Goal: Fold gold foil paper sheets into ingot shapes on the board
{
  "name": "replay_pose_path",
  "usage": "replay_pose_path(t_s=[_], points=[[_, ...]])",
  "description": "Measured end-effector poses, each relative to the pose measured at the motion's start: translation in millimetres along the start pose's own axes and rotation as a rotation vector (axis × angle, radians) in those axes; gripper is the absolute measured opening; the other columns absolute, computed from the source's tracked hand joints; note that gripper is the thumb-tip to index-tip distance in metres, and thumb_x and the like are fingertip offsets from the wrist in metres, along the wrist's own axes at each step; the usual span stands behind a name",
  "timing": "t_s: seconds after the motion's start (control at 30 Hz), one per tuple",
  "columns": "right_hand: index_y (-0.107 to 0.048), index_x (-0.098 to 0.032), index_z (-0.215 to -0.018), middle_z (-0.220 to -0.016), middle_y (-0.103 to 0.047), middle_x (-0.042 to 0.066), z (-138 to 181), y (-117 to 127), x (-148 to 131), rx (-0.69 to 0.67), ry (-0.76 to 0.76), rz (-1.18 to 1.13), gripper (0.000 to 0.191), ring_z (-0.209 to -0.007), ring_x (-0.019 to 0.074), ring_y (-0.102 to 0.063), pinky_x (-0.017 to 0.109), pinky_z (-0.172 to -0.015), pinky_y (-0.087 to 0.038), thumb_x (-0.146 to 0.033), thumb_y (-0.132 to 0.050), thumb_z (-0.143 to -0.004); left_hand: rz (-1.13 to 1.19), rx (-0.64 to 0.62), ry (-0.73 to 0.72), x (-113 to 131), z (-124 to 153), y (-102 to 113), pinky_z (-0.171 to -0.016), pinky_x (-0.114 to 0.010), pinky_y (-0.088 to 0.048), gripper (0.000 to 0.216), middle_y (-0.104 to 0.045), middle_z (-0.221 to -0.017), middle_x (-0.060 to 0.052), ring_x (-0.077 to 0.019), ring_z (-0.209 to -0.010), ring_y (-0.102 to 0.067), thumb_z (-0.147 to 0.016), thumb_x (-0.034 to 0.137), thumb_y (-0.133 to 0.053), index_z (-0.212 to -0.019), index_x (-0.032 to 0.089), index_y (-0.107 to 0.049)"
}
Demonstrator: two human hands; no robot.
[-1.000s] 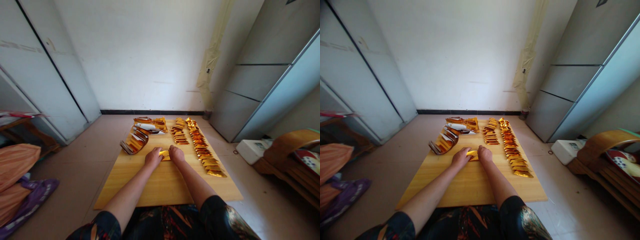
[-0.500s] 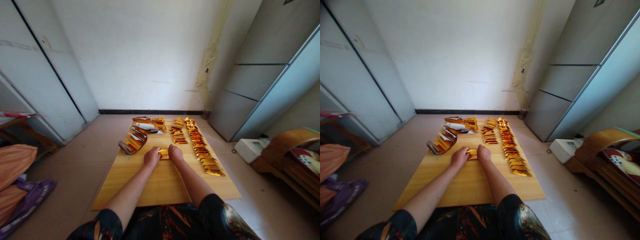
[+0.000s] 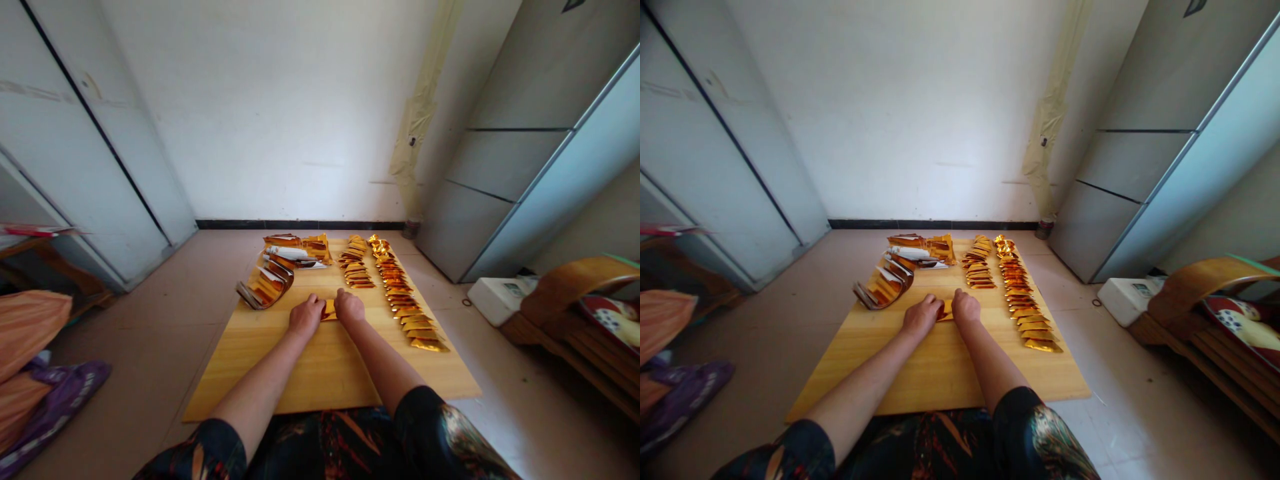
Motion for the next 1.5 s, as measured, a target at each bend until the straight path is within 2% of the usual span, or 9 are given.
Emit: replay_pose_path(t_s=[0.2, 0.3, 0.43, 0.63, 0.73, 1.07, 1.2, 1.33, 1.5], points=[[-0.052, -0.017, -0.104, -0.099, -0.063, 0.013, 2.5, 1.2, 13.3, 0.076, -0.050, 0.006, 0.028, -0.084, 0.0202, -0.066, 0.026, -0.068, -0.046, -0.039, -0.042, -0.091, -0.110, 0.103, -0.117, 10.9, -0.8, 7.1, -0.079, -0.031, -0.036, 0.019, -0.047, -0.134, -0.005, -0.0234, -0.105, -0.051, -0.087, 0.030, -0.048, -0.090, 0.022, -0.065], [-0.050, -0.018, -0.105, -0.099, -0.062, 0.011, 3.3, 0.0, 18.9, 0.079, -0.032, 0.006, 0.032, -0.085, 0.0199, -0.065, 0.026, -0.068, -0.045, -0.044, -0.042, -0.090, -0.164, 0.131, -0.218, 19.1, -1.5, 9.5, -0.083, -0.035, -0.034, 0.021, -0.057, -0.119, -0.008, -0.0242, -0.106, -0.047, -0.088, 0.024, -0.045, -0.084, 0.020, -0.066], [-0.051, -0.019, -0.104, -0.098, -0.061, 0.008, 6.3, 1.8, 23.0, 0.108, 0.001, 0.006, 0.021, -0.084, 0.0169, -0.062, 0.024, -0.067, -0.042, -0.032, -0.040, -0.091, -0.166, 0.116, -0.298, 20.9, -0.9, 6.1, -0.082, -0.036, -0.033, 0.024, -0.063, -0.094, -0.009, -0.0226, -0.099, -0.048, -0.089, 0.019, -0.042, -0.088, 0.020, -0.065], [-0.060, -0.021, -0.093, -0.099, -0.060, 0.006, 20.1, -0.7, -2.5, 0.121, 0.412, -0.029, 0.011, -0.095, 0.0162, -0.055, 0.021, -0.073, -0.041, -0.025, -0.054, -0.084, -0.140, 0.147, -0.315, 14.5, 5.4, 5.3, -0.081, -0.035, -0.033, 0.021, -0.063, -0.102, -0.007, -0.0207, -0.099, -0.050, -0.090, 0.023, -0.043, -0.099, 0.021, -0.062], [-0.064, -0.021, -0.089, -0.095, -0.062, 0.005, 27.6, -3.3, -7.6, 0.109, 0.479, -0.108, 0.013, -0.088, 0.0141, -0.057, 0.019, -0.072, -0.041, -0.022, -0.052, -0.085, -0.136, 0.156, -0.321, 12.4, 9.3, 6.7, -0.082, -0.035, -0.033, 0.023, -0.062, -0.109, -0.005, -0.0203, -0.102, -0.050, -0.091, 0.027, -0.042, -0.104, 0.024, -0.060], [-0.070, -0.022, -0.083, -0.095, -0.068, 0.003, 21.0, -1.7, 12.1, -0.097, 0.276, -0.256, 0.021, -0.086, 0.0129, -0.062, 0.018, -0.072, -0.041, -0.016, -0.050, -0.079, -0.090, -0.027, -0.318, -10.3, 6.7, -7.0, -0.096, -0.043, -0.029, 0.042, -0.044, -0.140, 0.000, -0.0231, -0.122, -0.039, -0.089, 0.033, -0.042, -0.130, 0.034, -0.041], [-0.069, -0.021, -0.090, -0.095, -0.070, 0.006, 17.3, 2.0, 9.1, -0.149, 0.102, -0.218, 0.019, -0.087, 0.0177, -0.064, 0.022, -0.070, -0.043, -0.028, -0.055, -0.078, -0.078, -0.062, -0.306, -12.9, 4.7, -12.0, -0.102, -0.047, -0.025, 0.043, -0.041, -0.142, 0.000, -0.0222, -0.127, -0.035, -0.089, 0.031, -0.039, -0.132, 0.033, -0.039], [-0.067, -0.018, -0.099, -0.100, -0.068, 0.011, 21.3, 5.6, -1.7, -0.174, 0.005, -0.210, 0.044, -0.092, 0.0238, -0.064, 0.027, -0.071, -0.046, -0.050, -0.066, -0.068, -0.066, -0.062, -0.303, -13.3, 4.6, -13.9, -0.102, -0.047, -0.025, 0.043, -0.040, -0.142, 0.000, -0.0225, -0.127, -0.035, -0.089, 0.031, -0.039, -0.131, 0.034, -0.040], [-0.063, -0.014, -0.110, -0.109, -0.064, 0.017, 24.9, 8.9, -9.1, -0.140, -0.029, -0.161, 0.060, -0.098, 0.0271, -0.063, 0.032, -0.077, -0.048, -0.053, -0.068, -0.065, -0.058, -0.061, -0.305, -12.6, 5.8, -12.9, -0.103, -0.048, -0.024, 0.043, -0.039, -0.143, -0.001, -0.0226, -0.128, -0.034, -0.088, 0.029, -0.038, -0.131, 0.034, -0.039]])
Point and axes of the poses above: each hand's wrist, its own z-axis away from the middle knuckle, its own y-axis out of the back of the hand, x = y × z, the point moved 7 cm from there along -z, towards the middle knuckle
